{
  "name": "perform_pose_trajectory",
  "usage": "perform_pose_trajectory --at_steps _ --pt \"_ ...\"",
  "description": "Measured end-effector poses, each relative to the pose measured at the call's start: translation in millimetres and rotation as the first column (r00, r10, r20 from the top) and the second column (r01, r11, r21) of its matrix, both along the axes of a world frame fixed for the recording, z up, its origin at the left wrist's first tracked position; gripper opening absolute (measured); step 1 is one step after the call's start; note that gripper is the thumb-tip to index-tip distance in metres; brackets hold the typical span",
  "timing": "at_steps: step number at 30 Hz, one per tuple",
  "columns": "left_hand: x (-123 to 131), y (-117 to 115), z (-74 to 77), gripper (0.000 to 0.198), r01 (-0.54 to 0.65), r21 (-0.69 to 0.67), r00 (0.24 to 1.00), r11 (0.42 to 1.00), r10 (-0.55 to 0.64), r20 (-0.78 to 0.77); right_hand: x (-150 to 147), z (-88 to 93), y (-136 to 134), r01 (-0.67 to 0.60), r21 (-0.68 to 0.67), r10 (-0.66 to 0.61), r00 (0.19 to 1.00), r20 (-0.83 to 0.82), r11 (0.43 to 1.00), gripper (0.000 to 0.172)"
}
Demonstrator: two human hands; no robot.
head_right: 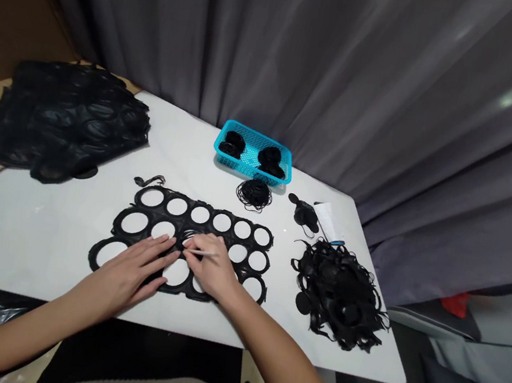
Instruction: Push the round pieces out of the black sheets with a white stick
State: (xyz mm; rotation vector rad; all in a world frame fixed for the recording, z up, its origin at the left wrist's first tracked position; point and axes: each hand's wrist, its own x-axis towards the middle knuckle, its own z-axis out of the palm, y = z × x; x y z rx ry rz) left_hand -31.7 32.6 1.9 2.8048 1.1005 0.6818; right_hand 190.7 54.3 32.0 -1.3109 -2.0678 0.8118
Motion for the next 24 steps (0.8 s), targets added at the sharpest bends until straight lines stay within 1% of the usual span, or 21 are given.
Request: perform_pose_trajectory --at_steps 1,3,4,5,6,7,8,9,10,11,12,14,16,18,20,22,24 --pt "0.0 0.2 0.4 0.043 0.001 0.001 1.0 1.0 -0.001 -0.003 -1.0 -1.1 -3.7 -0.037 0.061 0.033 0.997 0.068 0.997 0.013" --pt "0.1 0.6 1.1 0.043 0.003 0.002 1.0 1.0 -0.003 -0.009 -1.0 -2.5 -6.8 -0.148 0.179 0.109 0.971 0.214 0.973 0.007" --pt "0.0 0.8 1.3 0.044 0.004 0.003 1.0 1.0 -0.004 -0.01 0.8 -2.3 -4.3 -0.195 0.221 0.13 0.952 0.277 0.956 0.01" --pt "0.0 0.9 1.3 0.044 0.004 0.003 1.0 1.0 -0.004 -0.009 4.3 -1.5 1.4 -0.209 0.253 0.12 0.938 0.324 0.945 0.014" --pt "-0.2 0.8 1.2 0.044 0.003 0.002 1.0 1.0 -0.003 -0.008 9.6 0.0 10.5 -0.177 0.277 0.071 0.933 0.353 0.945 0.015" --pt "-0.5 0.6 0.8 0.043 0.004 0.002 1.0 1.0 -0.004 -0.006 16.6 2.0 22.2 -0.105 0.297 -0.011 0.932 0.363 0.949 0.014" --pt "-0.9 0.2 0.3 0.042 0.004 0.003 1.0 1.0 -0.004 -0.006 24.7 4.3 35.5 0.018 0.324 -0.139 0.925 0.354 0.946 0.012" --pt "-1.5 -0.4 -0.3 0.042 0.006 0.008 1.0 1.0 -0.006 -0.007 33.2 6.7 49.1 0.152 0.344 -0.273 0.9 0.339 0.927 0.013" --pt "-2.2 -0.9 -0.7 0.041 0.008 0.014 1.0 1.0 -0.008 -0.011 41.2 8.8 61.7 0.263 0.358 -0.378 0.874 0.306 0.896 0.014" --pt "-2.8 -1.3 -0.6 0.041 0.01 0.022 1.0 1.0 -0.01 -0.017 47.9 10.4 72.3 0.334 0.349 -0.433 0.862 0.262 0.876 0.014" --pt "-3.3 -1.1 0.3 0.041 0.012 0.029 1.0 0.999 -0.011 -0.021 52.7 11.4 80.4 0.377 0.317 -0.452 0.867 0.211 0.87 0.014" --pt "-3.1 1.5 5.8 0.04 0.016 0.023 1.0 1.0 -0.016 -0.024 55.6 11.2 88.8 0.384 0.221 -0.414 0.905 0.103 0.896 0.013" --pt "-0.3 8.7 16.5 0.034 0.026 -0.031 0.999 0.999 -0.027 -0.023 51.7 9.1 89.8 0.353 0.145 -0.361 0.932 0.029 0.924 0.014" --pt "4.6 20.4 29.2 0.027 0.041 -0.116 0.999 0.992 -0.043 -0.019 44.8 6.8 88.0 0.327 0.102 -0.328 0.945 -0.011 0.94 0.016" --pt "10.3 34.2 37.3 0.026 0.045 -0.164 0.999 0.985 -0.047 -0.007 38.5 5.6 86.2 0.29 0.053 -0.288 0.957 -0.04 0.956 0.018" --pt "14.4 46.6 35.7 0.029 0.049 -0.135 0.999 0.99 -0.05 -0.001 34.9 6.1 85.1 0.228 -0.012 -0.228 0.972 -0.06 0.974 0.017" --pt "15.7 54.5 24.8 0.037 0.068 -0.074 0.997 0.995 -0.069 -0.022 35.5 8.3 85.5 0.179 -0.04 -0.181 0.982 -0.054 0.983 0.016"
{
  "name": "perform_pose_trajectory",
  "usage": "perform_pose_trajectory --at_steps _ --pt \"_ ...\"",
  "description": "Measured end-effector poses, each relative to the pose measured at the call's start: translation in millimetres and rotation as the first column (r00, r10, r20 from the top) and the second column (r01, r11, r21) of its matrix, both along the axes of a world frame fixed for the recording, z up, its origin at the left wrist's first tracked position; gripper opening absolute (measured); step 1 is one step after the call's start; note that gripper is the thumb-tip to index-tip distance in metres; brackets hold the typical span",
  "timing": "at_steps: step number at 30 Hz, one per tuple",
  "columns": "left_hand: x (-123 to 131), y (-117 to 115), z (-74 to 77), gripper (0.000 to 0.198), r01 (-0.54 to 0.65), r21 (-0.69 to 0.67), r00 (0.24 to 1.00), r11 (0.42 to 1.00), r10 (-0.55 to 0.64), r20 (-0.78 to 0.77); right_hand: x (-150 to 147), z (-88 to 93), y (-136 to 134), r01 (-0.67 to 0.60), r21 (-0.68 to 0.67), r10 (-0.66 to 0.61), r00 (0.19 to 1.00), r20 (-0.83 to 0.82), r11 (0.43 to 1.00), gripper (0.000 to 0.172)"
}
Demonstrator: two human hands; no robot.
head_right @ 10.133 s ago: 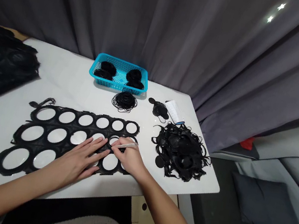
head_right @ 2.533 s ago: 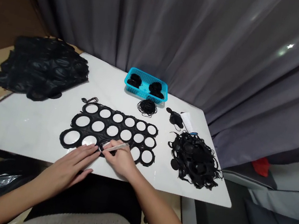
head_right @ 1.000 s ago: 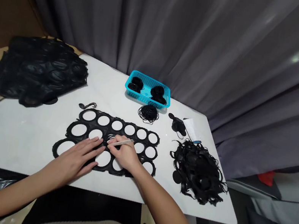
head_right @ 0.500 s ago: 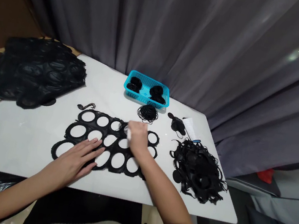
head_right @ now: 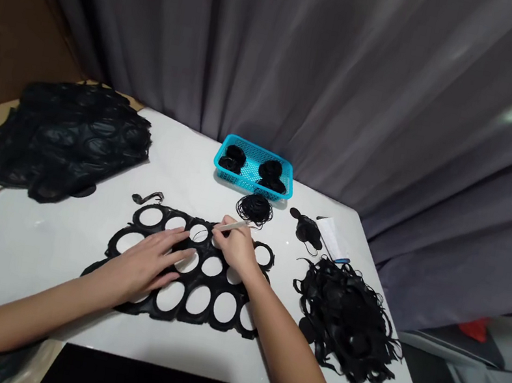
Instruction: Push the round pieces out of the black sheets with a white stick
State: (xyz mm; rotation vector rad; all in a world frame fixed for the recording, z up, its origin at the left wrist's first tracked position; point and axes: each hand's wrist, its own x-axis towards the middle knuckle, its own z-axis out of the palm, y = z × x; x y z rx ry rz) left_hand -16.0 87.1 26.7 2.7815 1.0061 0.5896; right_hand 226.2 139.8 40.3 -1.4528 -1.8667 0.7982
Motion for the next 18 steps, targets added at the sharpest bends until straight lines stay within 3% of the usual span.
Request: perform_pose_trajectory --at_steps 2,4,7,9,12,15,18 --pt "-1.5 2.8 -14.3 0.047 0.026 0.032 0.999 0.999 -0.025 -0.041 5.5 3.6 3.3 0.034 0.062 -0.037 0.998 0.045 0.997 0.016" --pt "-4.3 2.0 -24.9 0.054 0.041 0.03 0.997 0.999 -0.038 -0.069 14.8 7.8 9.4 0.15 0.191 -0.172 0.98 0.103 0.97 0.016" --pt "-8.0 -0.4 -28.0 0.058 0.052 0.009 0.997 0.999 -0.052 -0.062 25.5 11.4 18.7 0.276 0.276 -0.316 0.942 0.111 0.921 0.014" --pt "-9.2 -0.4 -24.8 0.059 0.062 -0.006 0.997 0.998 -0.063 -0.049 23.6 10.2 20.2 0.248 0.208 -0.268 0.96 0.078 0.946 0.013" --pt "-9.5 2.0 -21.3 0.064 0.043 -0.006 0.998 0.999 -0.043 -0.036 7.6 4.5 13.2 0.075 0.04 -0.076 0.997 0.012 0.996 0.011" --pt "-9.1 4.6 -23.5 0.066 -0.002 0.021 1.0 1.0 0.003 -0.026 -10.5 -0.1 0.9 -0.091 -0.1 0.084 0.994 -0.071 0.991 0.011" --pt "-8.5 5.1 -27.6 0.062 -0.04 0.039 0.998 0.998 0.042 -0.037 -18.9 -1.4 -7.4 -0.143 -0.135 0.126 0.983 -0.131 0.98 0.013"
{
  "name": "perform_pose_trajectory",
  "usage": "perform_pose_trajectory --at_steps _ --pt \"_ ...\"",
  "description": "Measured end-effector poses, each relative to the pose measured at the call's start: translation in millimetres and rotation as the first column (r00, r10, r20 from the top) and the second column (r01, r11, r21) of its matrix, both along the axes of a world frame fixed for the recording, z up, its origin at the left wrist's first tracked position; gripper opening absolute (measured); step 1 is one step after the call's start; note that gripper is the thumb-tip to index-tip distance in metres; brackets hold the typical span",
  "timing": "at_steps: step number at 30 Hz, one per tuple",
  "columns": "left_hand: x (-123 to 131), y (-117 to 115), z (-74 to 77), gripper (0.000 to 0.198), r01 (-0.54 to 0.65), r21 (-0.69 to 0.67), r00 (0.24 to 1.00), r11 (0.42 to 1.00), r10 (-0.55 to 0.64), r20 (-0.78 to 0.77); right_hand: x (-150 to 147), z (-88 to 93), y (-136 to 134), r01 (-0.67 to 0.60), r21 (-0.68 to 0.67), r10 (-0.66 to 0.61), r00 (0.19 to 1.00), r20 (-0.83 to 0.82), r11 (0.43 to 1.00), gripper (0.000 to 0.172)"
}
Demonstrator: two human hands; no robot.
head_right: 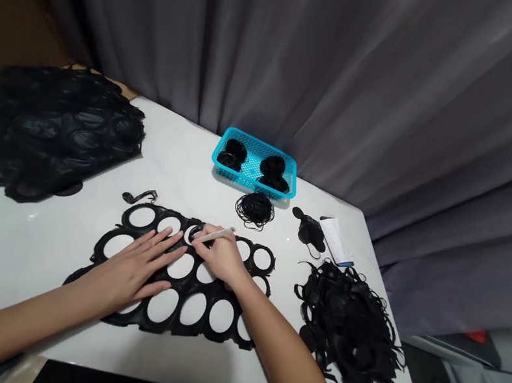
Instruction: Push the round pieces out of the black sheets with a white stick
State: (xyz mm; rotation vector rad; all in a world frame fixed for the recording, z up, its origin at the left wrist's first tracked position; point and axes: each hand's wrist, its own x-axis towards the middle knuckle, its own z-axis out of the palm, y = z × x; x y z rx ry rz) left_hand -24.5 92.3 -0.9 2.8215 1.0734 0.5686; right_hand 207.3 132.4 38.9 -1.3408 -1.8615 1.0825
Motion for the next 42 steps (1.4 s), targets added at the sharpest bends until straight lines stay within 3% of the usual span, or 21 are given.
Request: perform_pose_trajectory --at_steps 9,13,17,20,23,25,28,32,35,38,42 --pt "2.2 -2.3 -2.4 0.057 -0.047 -0.031 0.999 0.998 0.047 0.015 1.2 -3.0 -1.1 -0.026 0.033 0.026 1.0 0.013 0.999 0.017" --pt "1.9 -2.4 -1.2 0.057 -0.04 -0.022 0.999 0.999 0.041 0.017 -1.1 -4.7 -7.2 -0.05 0.125 0.039 0.995 0.091 0.991 0.019" --pt "1.5 -2.3 -0.6 0.057 -0.034 -0.003 0.999 0.999 0.034 -0.005 -4.9 -13.0 -20.6 -0.205 0.327 0.103 0.947 0.303 0.923 0.01" --pt "1.5 -2.2 -0.9 0.057 -0.035 0.01 0.999 0.999 0.035 -0.012 1.6 -15.6 -14.1 -0.298 0.416 0.101 0.896 0.433 0.859 0.012" --pt "2.2 -2.3 -0.6 0.057 -0.048 0.012 0.998 0.999 0.048 -0.036 22.6 -7.2 16.1 -0.085 0.501 -0.183 0.868 0.462 0.861 0.017" --pt "3.0 -2.5 0.2 0.058 -0.053 0.018 0.997 0.998 0.054 -0.062 37.6 2.4 40.2 0.133 0.579 -0.429 0.804 0.411 0.804 0.019" --pt "3.5 -2.4 1.4 0.058 -0.048 0.022 0.996 0.999 0.049 -0.071 42.5 14.4 63.0 0.262 0.595 -0.53 0.78 0.332 0.76 0.016" --pt "-3.5 -2.6 2.2 0.06 -0.071 0.051 0.997 0.996 0.073 -0.039 9.0 15.2 59.1 0.233 0.379 -0.33 0.919 0.214 0.895 0.016" --pt "-16.8 -5.4 1.0 0.062 -0.127 0.099 0.991 0.987 0.129 -0.017 -24.0 7.7 41.9 0.102 0.154 -0.116 0.989 0.09 0.983 0.015" --pt "-29.7 -10.4 -2.2 0.061 -0.157 0.121 0.987 0.98 0.158 0.001 -44.5 -0.5 24.2 -0.035 0.03 0.036 0.999 -0.007 0.999 0.014" --pt "-35.2 -14.8 -6.5 0.057 -0.163 0.088 0.987 0.983 0.162 0.022 -50.3 -8.5 13.0 -0.07 0.007 0.07 0.995 -0.07 0.998 0.015"
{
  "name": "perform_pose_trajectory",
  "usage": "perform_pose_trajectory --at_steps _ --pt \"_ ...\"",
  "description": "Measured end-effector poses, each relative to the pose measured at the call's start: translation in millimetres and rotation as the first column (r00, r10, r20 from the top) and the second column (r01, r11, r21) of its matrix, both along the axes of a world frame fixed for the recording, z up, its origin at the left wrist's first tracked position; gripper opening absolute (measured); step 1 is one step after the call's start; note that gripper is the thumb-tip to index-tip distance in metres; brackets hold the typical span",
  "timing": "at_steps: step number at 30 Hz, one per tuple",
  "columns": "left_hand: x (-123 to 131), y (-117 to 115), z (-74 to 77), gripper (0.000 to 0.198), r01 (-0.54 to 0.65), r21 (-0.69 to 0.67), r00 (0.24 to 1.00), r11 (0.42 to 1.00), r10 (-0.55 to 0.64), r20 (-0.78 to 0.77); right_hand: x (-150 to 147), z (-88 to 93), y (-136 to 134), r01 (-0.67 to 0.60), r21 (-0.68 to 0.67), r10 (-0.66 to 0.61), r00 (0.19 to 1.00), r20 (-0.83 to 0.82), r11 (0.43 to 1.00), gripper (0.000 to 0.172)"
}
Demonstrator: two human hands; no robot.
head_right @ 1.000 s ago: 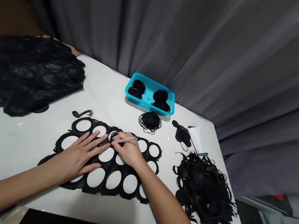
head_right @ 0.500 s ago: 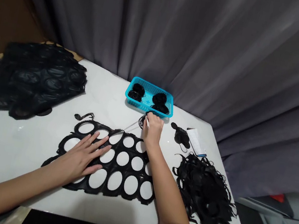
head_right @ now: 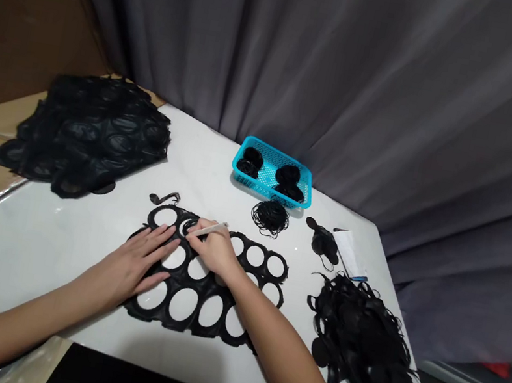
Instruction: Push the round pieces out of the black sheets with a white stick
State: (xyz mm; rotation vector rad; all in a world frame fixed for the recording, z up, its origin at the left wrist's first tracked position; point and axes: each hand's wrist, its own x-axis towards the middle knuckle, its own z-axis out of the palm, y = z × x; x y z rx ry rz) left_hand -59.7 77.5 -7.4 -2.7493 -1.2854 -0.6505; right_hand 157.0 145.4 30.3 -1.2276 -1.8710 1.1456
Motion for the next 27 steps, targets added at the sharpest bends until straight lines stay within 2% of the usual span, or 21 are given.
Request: perform_pose_trajectory --at_steps 7,14,16,18,20,22,24,25,27 --pt "3.9 0.2 -5.4 0.055 -0.003 0.011 1.0 1.0 0.003 0.011 2.3 -2.6 0.1 -0.011 0.011 0.011 1.0 0.009 1.0 0.015" --pt "3.2 0.1 -5.8 0.054 -0.003 0.002 1.0 1.0 0.003 0.02 0.6 -2.4 -6.3 -0.054 0.153 0.036 0.993 0.114 0.987 0.016" --pt "3.1 -0.1 -5.0 0.054 -0.006 -0.011 1.0 1.0 0.006 0.012 -1.2 -6.1 -12.3 -0.12 0.266 0.061 0.973 0.221 0.957 0.014" --pt "3.2 0.0 -4.6 0.054 -0.01 -0.016 1.0 1.0 0.01 -0.006 -1.6 -9.5 -14.6 -0.244 0.378 0.098 0.926 0.365 0.893 0.007" --pt "3.4 0.3 -4.9 0.054 -0.014 -0.015 1.0 1.0 0.014 -0.015 2.0 -9.1 -6.4 -0.33 0.449 0.08 0.868 0.49 0.83 0.01" --pt "3.8 0.4 -5.6 0.053 -0.011 -0.017 1.0 1.0 0.011 -0.01 11.5 -3.0 15.3 -0.262 0.514 -0.068 0.841 0.537 0.817 0.01" --pt "4.3 0.0 -5.6 0.053 -0.017 -0.025 1.0 1.0 0.018 0.009 25.0 7.7 45.5 -0.032 0.592 -0.325 0.811 0.486 0.806 0.012" --pt "4.5 -0.5 -5.1 0.053 -0.024 -0.029 1.0 0.999 0.025 0.018 31.3 13.6 60.4 0.087 0.619 -0.436 0.785 0.44 0.781 0.015" --pt "4.2 -1.9 -3.0 0.052 -0.034 -0.037 0.999 0.999 0.035 0.022 38.9 23.4 83.0 0.219 0.622 -0.516 0.783 0.347 0.752 0.016"
